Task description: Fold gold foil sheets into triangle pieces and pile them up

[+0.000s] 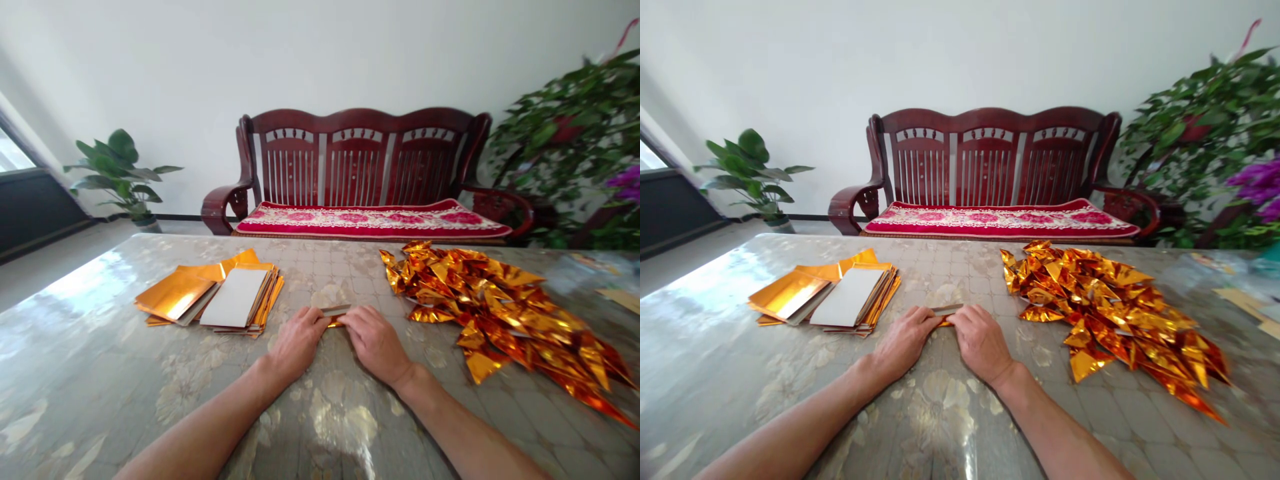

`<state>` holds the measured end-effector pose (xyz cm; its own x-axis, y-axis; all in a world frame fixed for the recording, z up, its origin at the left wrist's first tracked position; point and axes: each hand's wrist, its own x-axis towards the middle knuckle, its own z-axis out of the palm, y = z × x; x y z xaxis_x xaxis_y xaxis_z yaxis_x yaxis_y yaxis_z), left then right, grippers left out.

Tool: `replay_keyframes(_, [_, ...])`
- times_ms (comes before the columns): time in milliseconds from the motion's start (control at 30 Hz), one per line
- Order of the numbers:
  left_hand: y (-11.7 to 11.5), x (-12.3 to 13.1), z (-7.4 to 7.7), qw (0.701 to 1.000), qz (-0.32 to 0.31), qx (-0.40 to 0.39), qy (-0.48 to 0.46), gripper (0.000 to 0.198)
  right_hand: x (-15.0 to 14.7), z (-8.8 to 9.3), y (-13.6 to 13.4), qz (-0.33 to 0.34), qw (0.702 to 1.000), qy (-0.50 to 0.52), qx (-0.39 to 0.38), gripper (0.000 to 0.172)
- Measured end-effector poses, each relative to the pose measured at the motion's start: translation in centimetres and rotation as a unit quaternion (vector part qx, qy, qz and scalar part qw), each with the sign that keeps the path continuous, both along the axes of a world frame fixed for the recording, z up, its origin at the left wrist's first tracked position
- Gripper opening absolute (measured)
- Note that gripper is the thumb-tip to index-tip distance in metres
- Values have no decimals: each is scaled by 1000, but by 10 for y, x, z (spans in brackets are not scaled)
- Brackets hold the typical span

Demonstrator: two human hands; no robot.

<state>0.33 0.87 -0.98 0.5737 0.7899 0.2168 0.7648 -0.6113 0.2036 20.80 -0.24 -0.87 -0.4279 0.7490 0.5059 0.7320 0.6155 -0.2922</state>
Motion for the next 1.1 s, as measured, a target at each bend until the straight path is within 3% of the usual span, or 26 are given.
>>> replay_keyframes(133, [-1, 0, 2, 1000, -10, 9, 13, 24, -7, 4, -4, 24, 997, -76, -13, 26])
replay_keyframes(333, [-4, 3, 8, 999, -9, 7, 48, 21, -13, 7, -9, 22, 994, -107, -19, 34])
replay_keyframes(700, [-16, -4, 9, 995, 13, 22, 99, 30, -12, -5, -15, -26, 990, -140, -6, 42])
replay_keyframes(1000, [-22, -9, 13, 997, 21, 6, 67, 29, 0, 0, -9, -107, 977, -183, 27, 26])
replay_keyframes(1100, [-25, -3, 12, 998, 24, -2, 51, 26, -3, 7, -10, -74, 979, -186, 43, 20])
